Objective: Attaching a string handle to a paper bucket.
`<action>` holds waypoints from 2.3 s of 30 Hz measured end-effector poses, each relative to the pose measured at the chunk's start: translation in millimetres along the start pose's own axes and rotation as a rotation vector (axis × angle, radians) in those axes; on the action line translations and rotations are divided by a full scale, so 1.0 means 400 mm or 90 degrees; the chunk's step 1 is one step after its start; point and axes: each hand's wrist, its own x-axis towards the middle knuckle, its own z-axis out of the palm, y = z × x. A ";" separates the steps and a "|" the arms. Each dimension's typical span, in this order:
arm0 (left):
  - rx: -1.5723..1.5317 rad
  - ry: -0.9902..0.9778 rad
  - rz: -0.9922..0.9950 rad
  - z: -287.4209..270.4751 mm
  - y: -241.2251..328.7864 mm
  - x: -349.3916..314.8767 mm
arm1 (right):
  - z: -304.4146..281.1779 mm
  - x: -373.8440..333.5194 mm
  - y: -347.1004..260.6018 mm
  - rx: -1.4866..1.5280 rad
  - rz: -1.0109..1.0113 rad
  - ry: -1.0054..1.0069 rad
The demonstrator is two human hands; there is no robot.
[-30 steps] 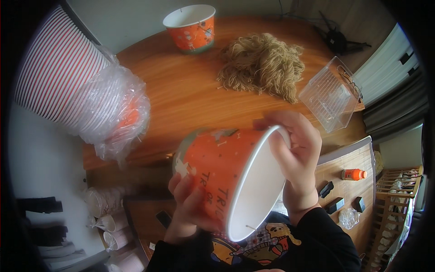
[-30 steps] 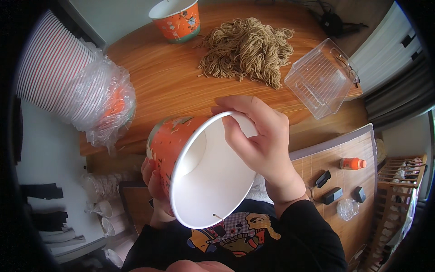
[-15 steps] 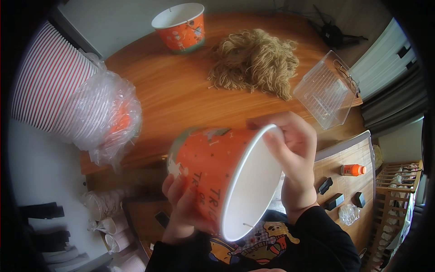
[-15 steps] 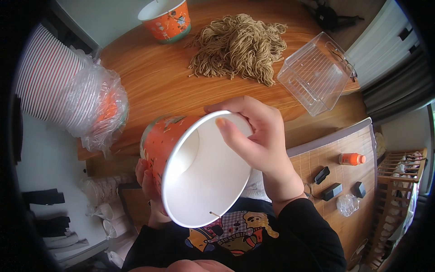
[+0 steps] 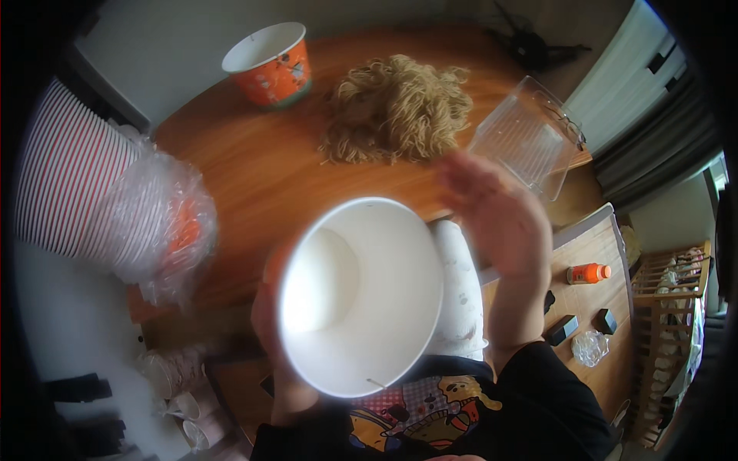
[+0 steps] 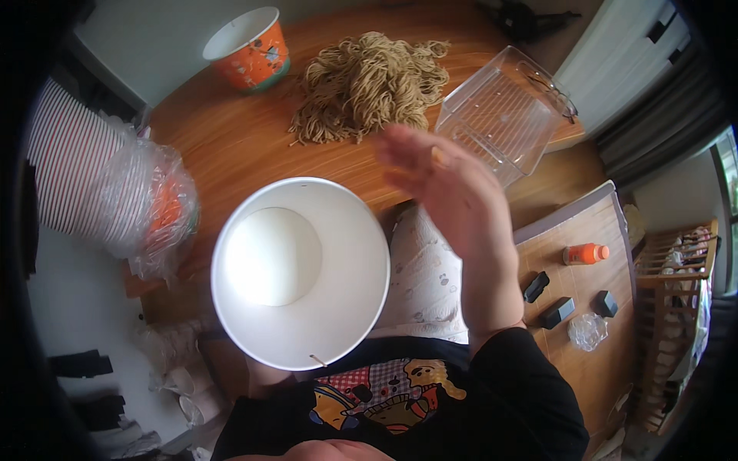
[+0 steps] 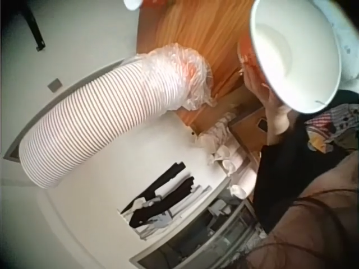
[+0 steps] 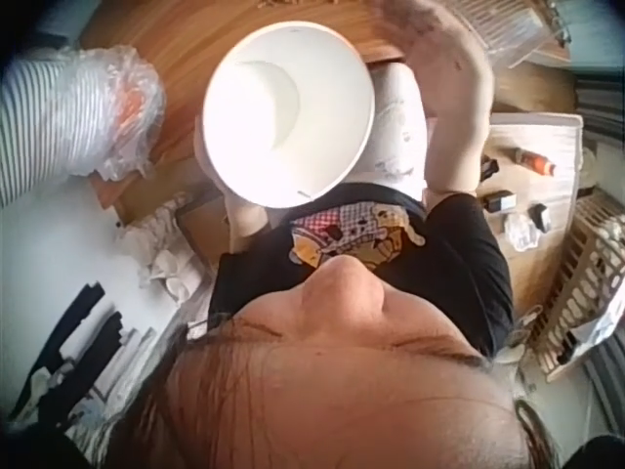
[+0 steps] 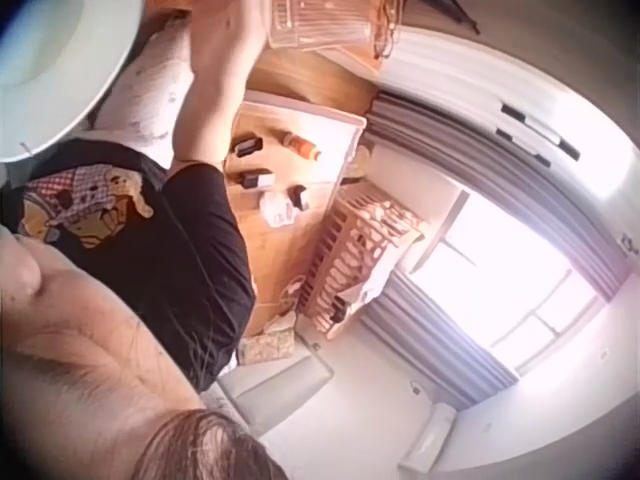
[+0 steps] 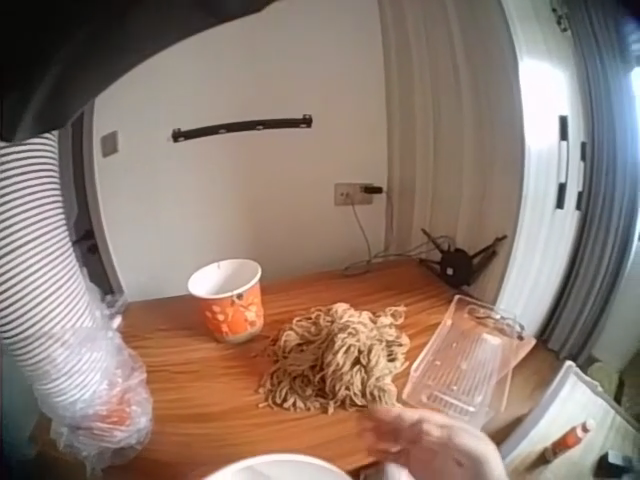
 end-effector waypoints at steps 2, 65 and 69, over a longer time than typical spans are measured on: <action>-0.027 0.002 0.008 -0.025 0.001 -0.017 | -0.017 -0.001 -0.070 -0.250 -0.104 0.105; -0.605 0.252 -0.271 -0.035 -0.078 -0.060 | 0.042 -0.120 0.034 -0.212 -0.225 -0.191; -0.732 0.193 -0.241 -0.061 -0.112 -0.105 | 0.070 -0.145 0.043 -0.322 -0.235 -0.141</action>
